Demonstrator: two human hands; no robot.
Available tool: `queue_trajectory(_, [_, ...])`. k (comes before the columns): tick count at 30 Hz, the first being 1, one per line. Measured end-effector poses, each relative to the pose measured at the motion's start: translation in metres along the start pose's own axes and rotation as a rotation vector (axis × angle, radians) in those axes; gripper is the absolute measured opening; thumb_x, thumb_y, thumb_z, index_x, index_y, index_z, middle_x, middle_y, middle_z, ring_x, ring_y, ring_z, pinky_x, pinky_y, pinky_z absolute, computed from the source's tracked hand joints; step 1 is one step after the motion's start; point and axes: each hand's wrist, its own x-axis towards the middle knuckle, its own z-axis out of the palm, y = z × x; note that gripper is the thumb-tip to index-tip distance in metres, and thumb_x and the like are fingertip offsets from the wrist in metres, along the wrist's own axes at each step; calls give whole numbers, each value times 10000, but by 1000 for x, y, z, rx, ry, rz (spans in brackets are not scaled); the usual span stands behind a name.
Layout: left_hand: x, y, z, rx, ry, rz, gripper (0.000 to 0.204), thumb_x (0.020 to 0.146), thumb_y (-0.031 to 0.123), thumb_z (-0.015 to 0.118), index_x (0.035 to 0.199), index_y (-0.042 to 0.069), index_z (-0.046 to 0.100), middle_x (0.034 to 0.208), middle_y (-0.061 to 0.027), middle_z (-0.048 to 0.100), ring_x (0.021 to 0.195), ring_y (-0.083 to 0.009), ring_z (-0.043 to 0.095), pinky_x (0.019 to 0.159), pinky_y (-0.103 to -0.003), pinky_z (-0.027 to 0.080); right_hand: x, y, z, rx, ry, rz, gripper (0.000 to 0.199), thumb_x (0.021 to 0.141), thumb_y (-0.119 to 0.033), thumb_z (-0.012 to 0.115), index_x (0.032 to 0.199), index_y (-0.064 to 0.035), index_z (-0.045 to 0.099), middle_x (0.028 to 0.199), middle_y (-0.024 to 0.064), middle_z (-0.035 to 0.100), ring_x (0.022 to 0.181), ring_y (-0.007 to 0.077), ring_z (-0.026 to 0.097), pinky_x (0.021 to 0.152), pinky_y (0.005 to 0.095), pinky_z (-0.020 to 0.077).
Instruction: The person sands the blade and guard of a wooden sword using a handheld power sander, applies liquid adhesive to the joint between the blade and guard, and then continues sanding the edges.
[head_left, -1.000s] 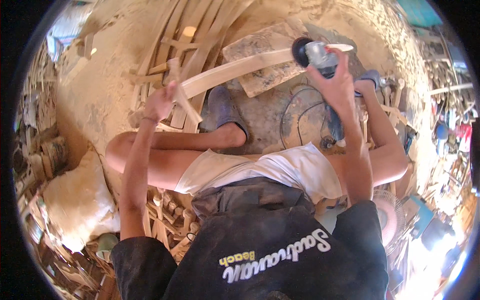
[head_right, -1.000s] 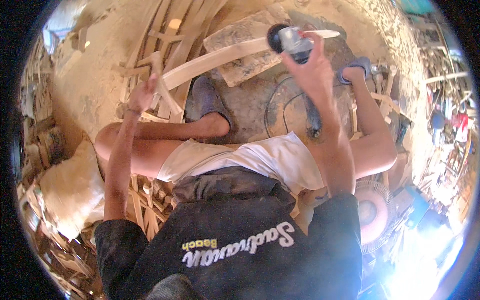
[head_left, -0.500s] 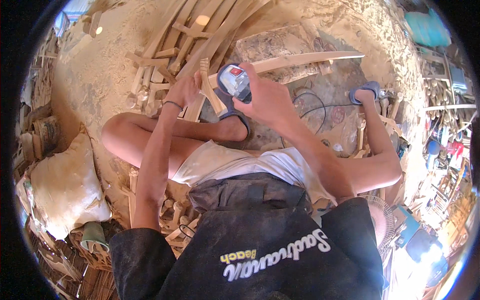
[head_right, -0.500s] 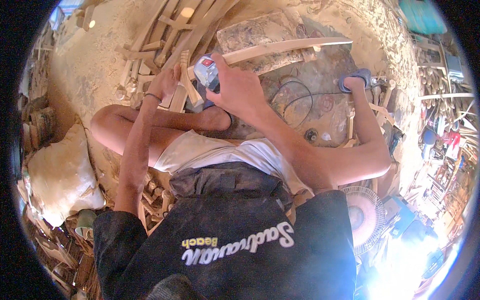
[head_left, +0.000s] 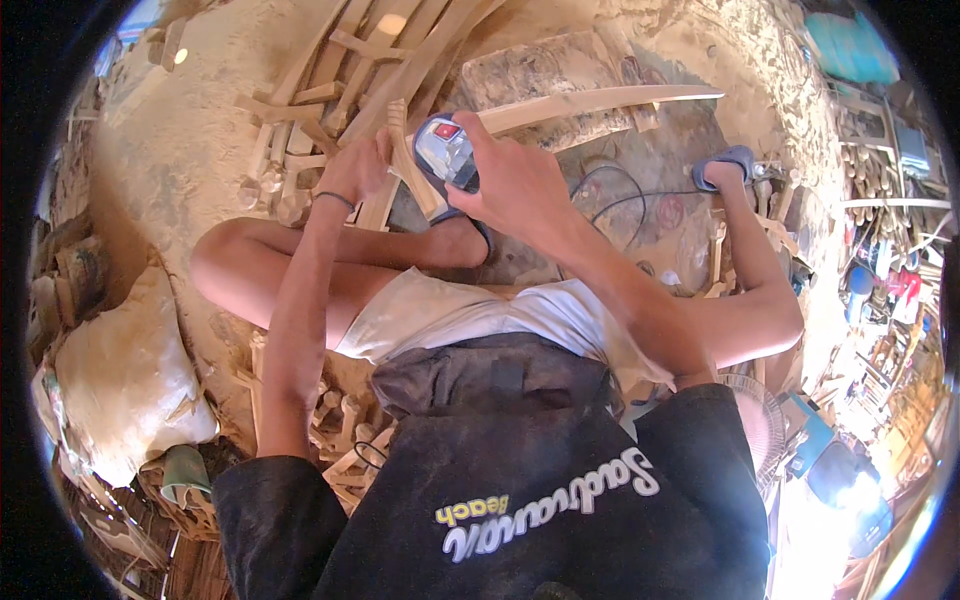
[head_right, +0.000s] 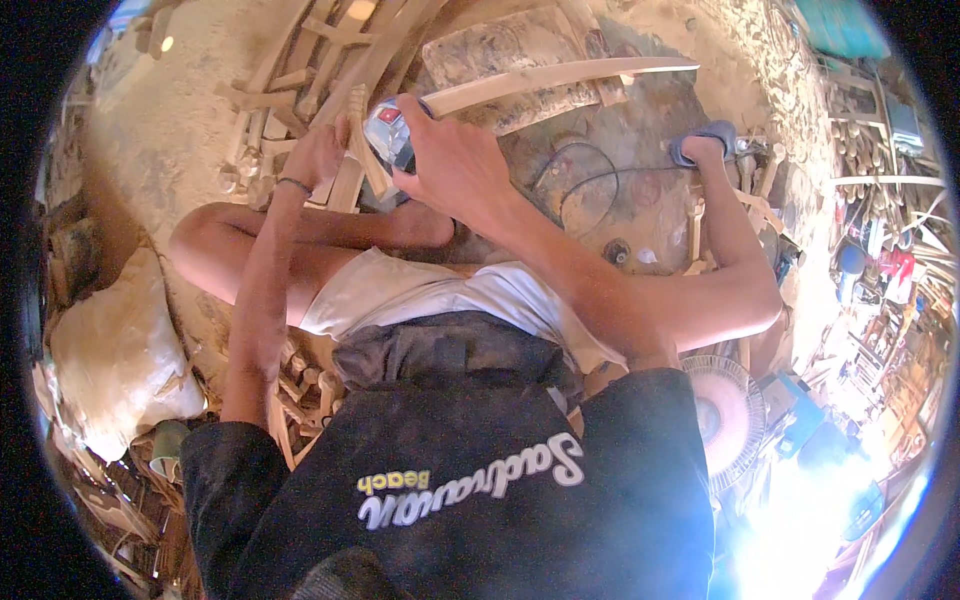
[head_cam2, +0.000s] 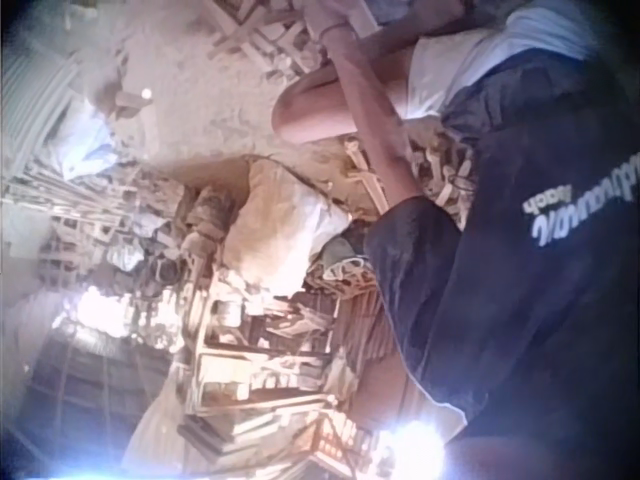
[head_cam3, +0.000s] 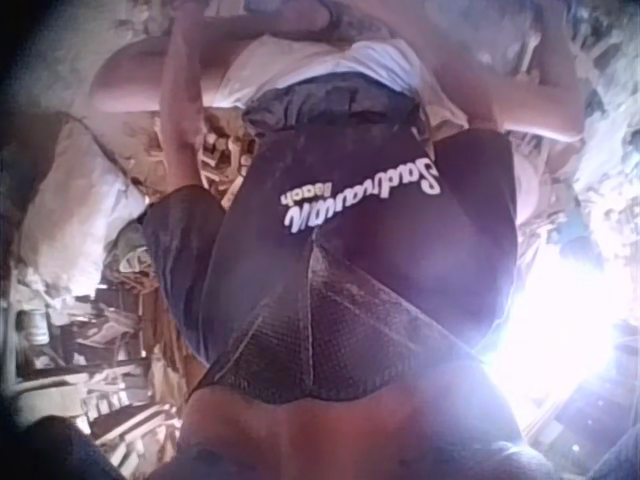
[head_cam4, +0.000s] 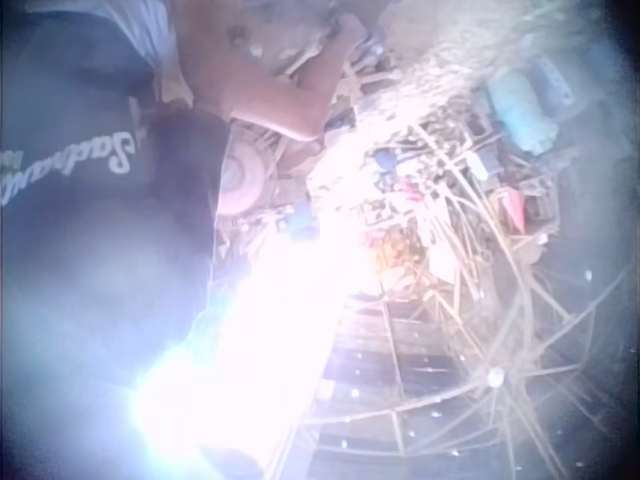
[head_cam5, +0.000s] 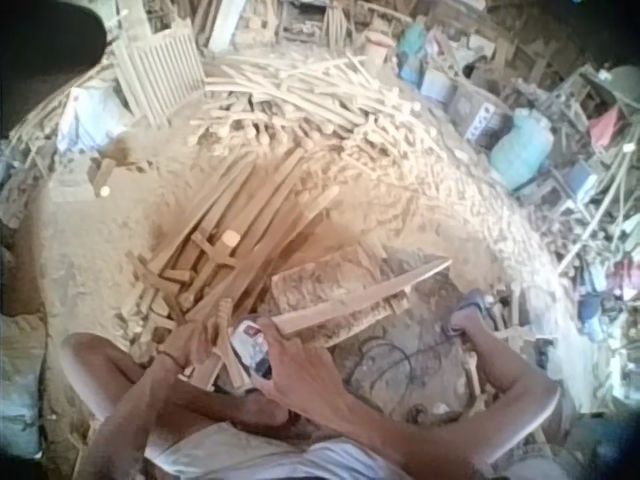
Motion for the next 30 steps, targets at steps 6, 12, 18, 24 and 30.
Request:
queue_trajectory(6, [6, -3, 5, -5, -38, -1, 843, 1173, 524, 214, 996, -97, 756, 1033, -413, 699, 1098, -608, 660, 1008, -637, 519, -4, 23, -10, -61, -44, 151, 816, 889, -475, 806, 1540, -150, 437, 915, 231, 778, 875, 445, 776, 794, 561, 620])
queue_trajectory(12, [9, -9, 7, -6, -39, -2, 873, 1174, 536, 205, 949, -113, 744, 1009, -424, 689, 1073, -607, 666, 994, -639, 516, -12, 88, -38, -115, -32, 310, 764, 888, -500, 786, 1486, -139, 477, 1039, 248, 793, 996, 454, 784, 870, 571, 617])
queue_trajectory(18, [12, -16, 12, -43, -6, 14, 886, 1175, 531, 214, 916, -144, 727, 992, -439, 675, 1075, -605, 666, 1010, -625, 513, -32, 174, -64, -122, 145, 483, 863, 838, -563, 804, 1534, -170, 477, 1158, 277, 780, 1126, 483, 740, 990, 559, 572])
queue_trajectory(24, [19, -24, 24, 3, 23, 80, 864, 1176, 529, 217, 958, -134, 727, 1031, -426, 686, 1101, -600, 661, 1021, -625, 509, -44, 229, -84, -168, 251, 674, 835, 846, -536, 845, 1499, -125, 528, 1257, 252, 762, 1178, 460, 732, 1007, 524, 568])
queue_trajectory(30, [25, -30, 20, 44, -36, 23, 844, 1178, 519, 229, 978, -132, 727, 1046, -430, 681, 1102, -602, 661, 1010, -639, 507, -40, 116, -53, 0, 77, 419, 862, 843, -552, 814, 1543, -176, 482, 1157, 227, 784, 1091, 441, 760, 937, 517, 592])
